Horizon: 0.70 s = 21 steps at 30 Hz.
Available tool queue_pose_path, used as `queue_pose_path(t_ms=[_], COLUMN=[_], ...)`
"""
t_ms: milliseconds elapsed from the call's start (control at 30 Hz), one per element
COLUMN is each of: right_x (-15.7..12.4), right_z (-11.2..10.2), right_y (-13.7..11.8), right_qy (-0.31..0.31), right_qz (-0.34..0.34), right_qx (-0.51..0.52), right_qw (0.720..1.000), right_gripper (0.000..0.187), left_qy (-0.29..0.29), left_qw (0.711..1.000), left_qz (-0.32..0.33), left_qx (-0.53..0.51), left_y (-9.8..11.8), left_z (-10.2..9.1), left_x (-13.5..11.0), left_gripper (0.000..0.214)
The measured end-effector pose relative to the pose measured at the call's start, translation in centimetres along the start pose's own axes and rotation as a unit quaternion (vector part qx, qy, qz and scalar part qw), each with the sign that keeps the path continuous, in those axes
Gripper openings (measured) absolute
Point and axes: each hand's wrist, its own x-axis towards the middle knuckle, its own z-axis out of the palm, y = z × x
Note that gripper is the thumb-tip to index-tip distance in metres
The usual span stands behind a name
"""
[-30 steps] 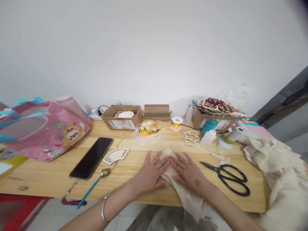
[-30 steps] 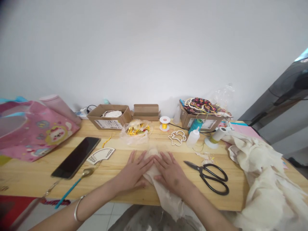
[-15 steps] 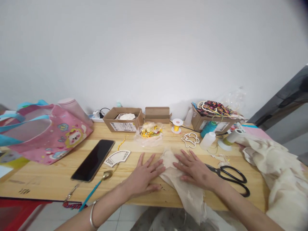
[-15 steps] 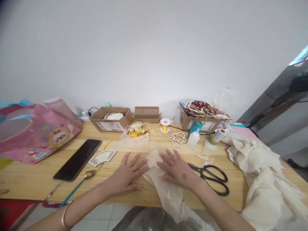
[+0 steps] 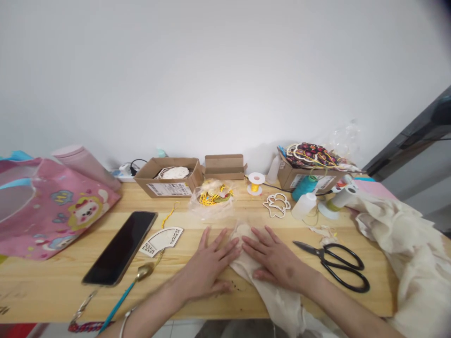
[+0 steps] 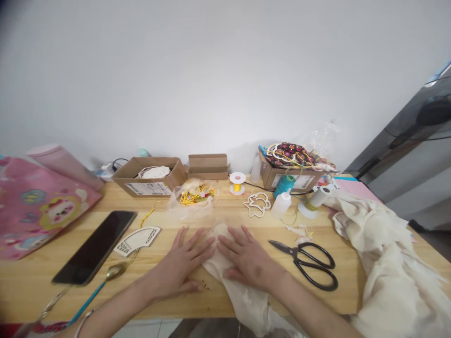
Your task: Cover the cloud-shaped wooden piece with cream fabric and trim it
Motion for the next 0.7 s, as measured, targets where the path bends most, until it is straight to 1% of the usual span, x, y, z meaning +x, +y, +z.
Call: queue_pose_path(t_ms=[133, 267, 367, 400, 433, 467, 500, 533, 567, 600, 633, 667, 700], right_x=[-0.9, -1.5, -1.9, -2.1, -2.3, -2.5, -2.8, -3.0, -3.3, -3.6, -3.8, -4.0, -4.0], right_z=[-0.6, -1.3, -1.7, -1.8, -1.9, -2.0, -2.1, -2.2, -2.2, -2.2, -2.1, -2.0, -1.8], right_y=[1.0, 1.6, 2.1, 2.4, 2.5, 2.7, 2.7, 2.6, 2.4, 2.1, 1.7, 1.3, 0.8], right_qy=[-0.014, -0.024, -0.01, 0.01, 0.045, 0.091, 0.148, 0.212, 0.281, 0.344, 0.396, 0.437, 0.463], right_qz=[-0.005, 0.015, 0.029, 0.037, 0.048, 0.066, 0.093, 0.129, 0.17, 0.211, 0.25, 0.281, 0.302], right_qx=[0.028, 0.052, 0.096, 0.118, 0.144, 0.174, 0.206, 0.238, 0.268, 0.296, 0.32, 0.34, 0.356], right_qw=[0.999, 0.998, 0.995, 0.992, 0.987, 0.978, 0.963, 0.939, 0.906, 0.866, 0.823, 0.784, 0.753], right_gripper=[0.059, 0.054, 0.049, 0.048, 0.046, 0.044, 0.043, 0.04, 0.035, 0.029, 0.025, 0.025, 0.026], left_qy=[-0.006, -0.003, 0.01, 0.021, 0.039, 0.066, 0.104, 0.15, 0.203, 0.26, 0.315, 0.369, 0.417], left_qw=[1.0, 0.999, 0.997, 0.995, 0.991, 0.985, 0.974, 0.955, 0.927, 0.886, 0.829, 0.755, 0.669], left_qz=[0.006, -0.003, -0.016, -0.024, -0.035, -0.049, -0.066, -0.089, -0.119, -0.157, -0.202, -0.248, -0.286], left_qx=[-0.018, -0.049, -0.081, -0.099, -0.123, -0.154, -0.192, -0.238, -0.291, -0.351, -0.416, -0.481, -0.545], left_y=[-0.7, -1.3, -1.9, -2.1, -2.2, -2.3, -2.3, -2.1, -1.8, -1.4, -0.8, -0.3, 0.3], left_z=[0.3, 0.3, 0.0, -0.3, -0.5, -0.8, -1.1, -1.4, -1.6, -1.7, -1.7, -1.7, -1.6], left_x=[-0.3, -0.5, -0.8, -1.0, -1.3, -1.6, -2.0, -2.3, -2.5, -2.7, -2.8, -2.8, -2.6], left_gripper=[0.074, 0.07, 0.068, 0.067, 0.066, 0.065, 0.064, 0.063, 0.061, 0.057, 0.049, 0.037, 0.023])
